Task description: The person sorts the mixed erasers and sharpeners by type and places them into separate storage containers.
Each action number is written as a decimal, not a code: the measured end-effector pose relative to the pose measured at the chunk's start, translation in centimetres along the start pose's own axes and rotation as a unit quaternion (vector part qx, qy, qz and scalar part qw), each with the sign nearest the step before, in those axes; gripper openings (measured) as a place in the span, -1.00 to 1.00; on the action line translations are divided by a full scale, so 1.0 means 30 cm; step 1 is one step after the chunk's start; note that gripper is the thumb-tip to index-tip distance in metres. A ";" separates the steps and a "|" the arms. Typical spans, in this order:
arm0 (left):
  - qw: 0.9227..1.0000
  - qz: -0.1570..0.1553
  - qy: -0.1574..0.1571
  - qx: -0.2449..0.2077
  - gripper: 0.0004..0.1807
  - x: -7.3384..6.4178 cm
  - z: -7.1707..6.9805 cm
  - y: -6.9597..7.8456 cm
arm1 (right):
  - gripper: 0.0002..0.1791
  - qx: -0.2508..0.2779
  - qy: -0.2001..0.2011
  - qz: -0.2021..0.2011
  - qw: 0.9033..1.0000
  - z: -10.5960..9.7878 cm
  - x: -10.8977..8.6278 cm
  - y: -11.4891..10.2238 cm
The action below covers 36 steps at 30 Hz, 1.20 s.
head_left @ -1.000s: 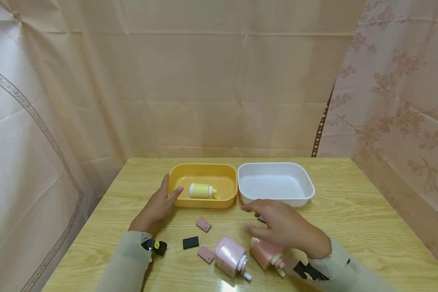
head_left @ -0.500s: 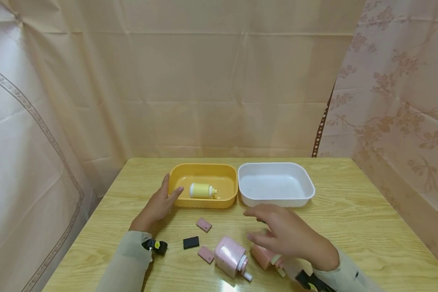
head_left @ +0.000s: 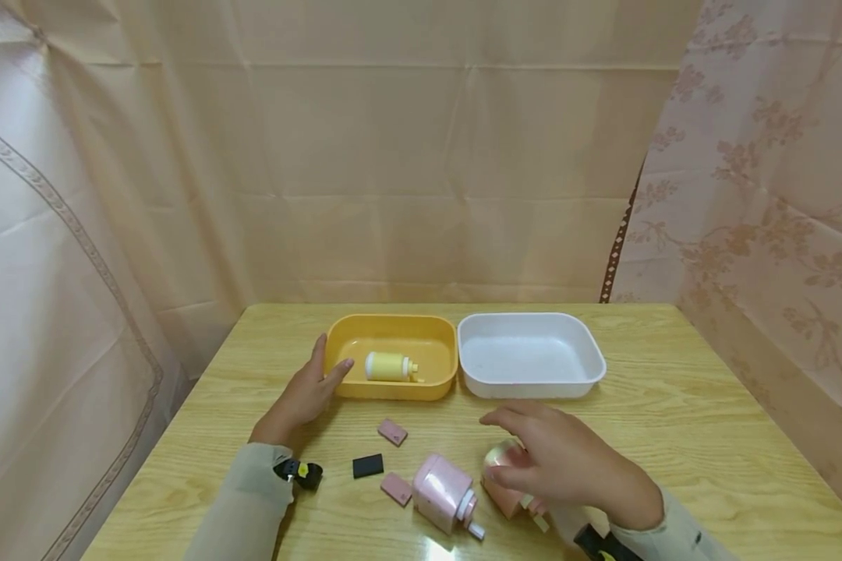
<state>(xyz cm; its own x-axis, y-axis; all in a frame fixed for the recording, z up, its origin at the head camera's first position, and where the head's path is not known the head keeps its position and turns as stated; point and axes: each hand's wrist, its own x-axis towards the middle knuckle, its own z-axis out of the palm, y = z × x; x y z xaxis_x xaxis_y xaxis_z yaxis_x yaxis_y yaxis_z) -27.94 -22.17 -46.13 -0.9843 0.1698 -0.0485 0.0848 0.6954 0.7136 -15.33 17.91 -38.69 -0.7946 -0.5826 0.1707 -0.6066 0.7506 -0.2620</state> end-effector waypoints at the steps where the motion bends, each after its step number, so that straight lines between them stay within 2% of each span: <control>1: 1.000 0.001 0.000 0.002 0.14 0.001 0.000 0.001 | -0.40 0.003 -0.009 0.005 1.000 -0.001 -0.002 0.000; 7: 1.000 -0.001 0.002 0.008 0.15 0.005 0.000 0.003 | -0.25 0.022 -0.061 0.037 0.997 -0.013 -0.015 0.001; 16: 1.000 0.002 0.005 0.009 0.14 0.009 0.003 -0.001 | -0.02 0.040 -0.103 0.061 0.992 -0.022 -0.023 0.010; 22: 1.000 0.003 0.007 0.010 0.15 0.009 0.003 -0.004 | 0.03 0.035 -0.098 0.055 0.993 -0.017 -0.029 0.017; 28: 1.000 0.004 0.005 0.011 0.15 0.008 0.001 -0.006 | -0.12 0.041 -0.089 0.049 0.994 -0.014 -0.026 0.018; 36: 1.000 -0.002 0.000 0.005 0.15 0.005 0.001 -0.003 | -0.16 0.034 -0.087 0.057 0.994 -0.014 -0.020 0.011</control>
<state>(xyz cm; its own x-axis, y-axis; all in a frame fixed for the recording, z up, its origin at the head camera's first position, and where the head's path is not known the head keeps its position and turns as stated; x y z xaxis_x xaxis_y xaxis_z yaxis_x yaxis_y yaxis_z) -28.08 -22.19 -46.22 -0.9847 0.1668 -0.0506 0.0828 0.7033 0.7061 -15.06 18.65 -38.49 -0.8385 -0.5442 -0.0291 -0.5048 0.7958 -0.3345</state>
